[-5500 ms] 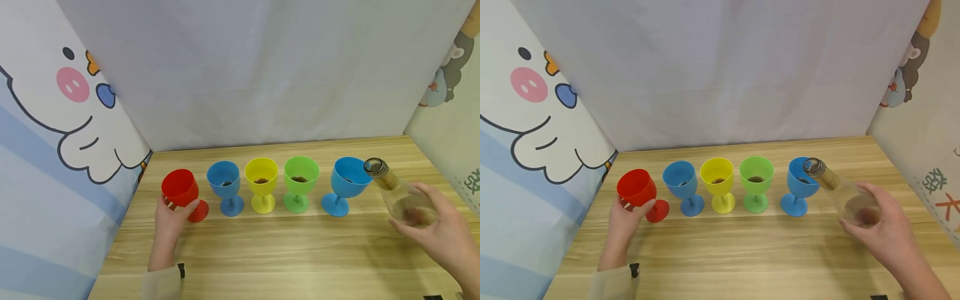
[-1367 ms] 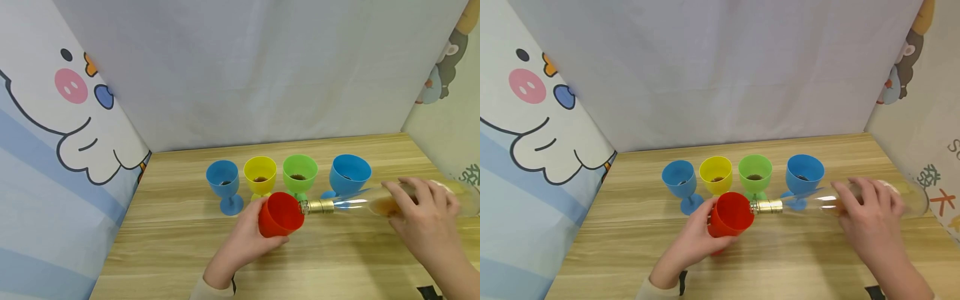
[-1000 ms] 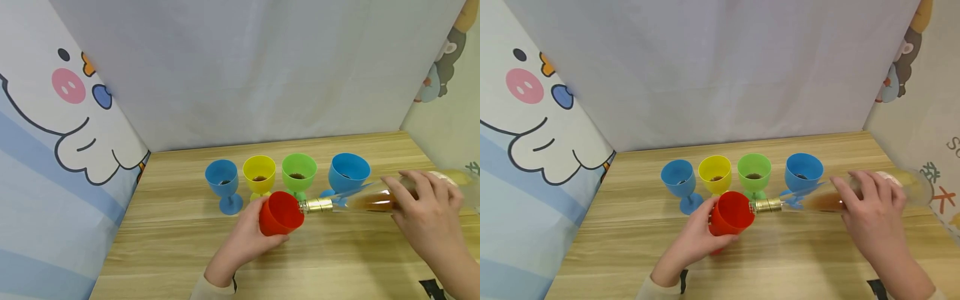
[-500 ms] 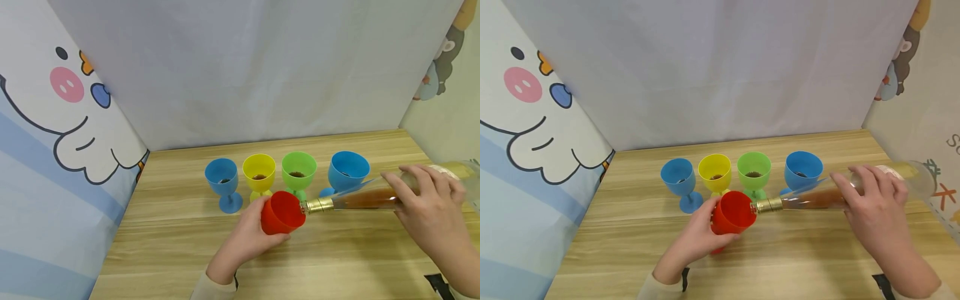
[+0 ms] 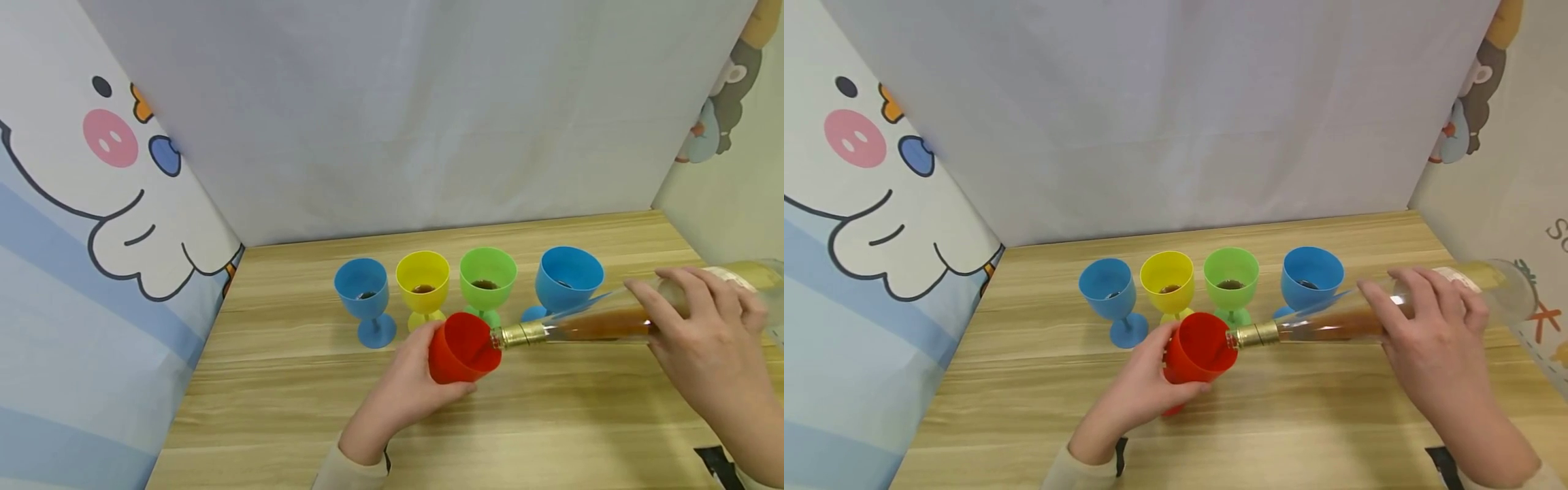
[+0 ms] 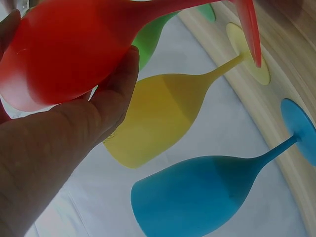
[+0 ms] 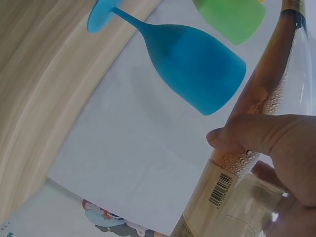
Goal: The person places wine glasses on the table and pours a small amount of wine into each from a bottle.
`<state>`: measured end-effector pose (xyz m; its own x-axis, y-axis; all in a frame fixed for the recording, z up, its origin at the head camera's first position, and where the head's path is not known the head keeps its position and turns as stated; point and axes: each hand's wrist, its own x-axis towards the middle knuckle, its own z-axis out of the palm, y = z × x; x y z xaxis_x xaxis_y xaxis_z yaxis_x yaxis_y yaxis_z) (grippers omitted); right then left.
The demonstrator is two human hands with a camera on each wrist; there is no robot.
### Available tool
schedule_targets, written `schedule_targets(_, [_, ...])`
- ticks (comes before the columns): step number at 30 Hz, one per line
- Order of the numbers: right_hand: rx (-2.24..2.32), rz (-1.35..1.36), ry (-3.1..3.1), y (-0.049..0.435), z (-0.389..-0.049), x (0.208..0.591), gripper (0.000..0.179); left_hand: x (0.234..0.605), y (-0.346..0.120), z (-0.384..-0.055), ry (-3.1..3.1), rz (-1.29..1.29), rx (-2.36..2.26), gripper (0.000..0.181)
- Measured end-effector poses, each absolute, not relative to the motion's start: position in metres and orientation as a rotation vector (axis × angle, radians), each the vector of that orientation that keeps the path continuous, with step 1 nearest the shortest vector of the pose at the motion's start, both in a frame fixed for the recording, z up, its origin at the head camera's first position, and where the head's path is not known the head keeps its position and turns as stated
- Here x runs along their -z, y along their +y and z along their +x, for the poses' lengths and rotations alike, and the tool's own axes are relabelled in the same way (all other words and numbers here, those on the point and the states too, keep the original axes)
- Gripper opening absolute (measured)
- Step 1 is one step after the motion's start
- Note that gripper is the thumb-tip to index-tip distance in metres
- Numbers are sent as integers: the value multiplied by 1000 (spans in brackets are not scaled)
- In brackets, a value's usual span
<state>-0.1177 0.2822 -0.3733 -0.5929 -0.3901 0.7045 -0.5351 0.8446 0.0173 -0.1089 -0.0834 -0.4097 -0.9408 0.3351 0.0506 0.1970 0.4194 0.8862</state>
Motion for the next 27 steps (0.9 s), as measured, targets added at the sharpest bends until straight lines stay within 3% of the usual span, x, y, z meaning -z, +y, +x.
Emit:
schedule_targets(13, [-240,686,-2260,282,-120,372,71,410,-83,-111,2534,472,-1544,82])
schedule_targets(20, [-248,674,-2209,279,-120,371,57,410,-83,-110,2529,462,-1538,84])
schedule_targets(27, [-263,663,-2223,279,-118,371,58,411,-82,-109,2532,461,-1530,84])
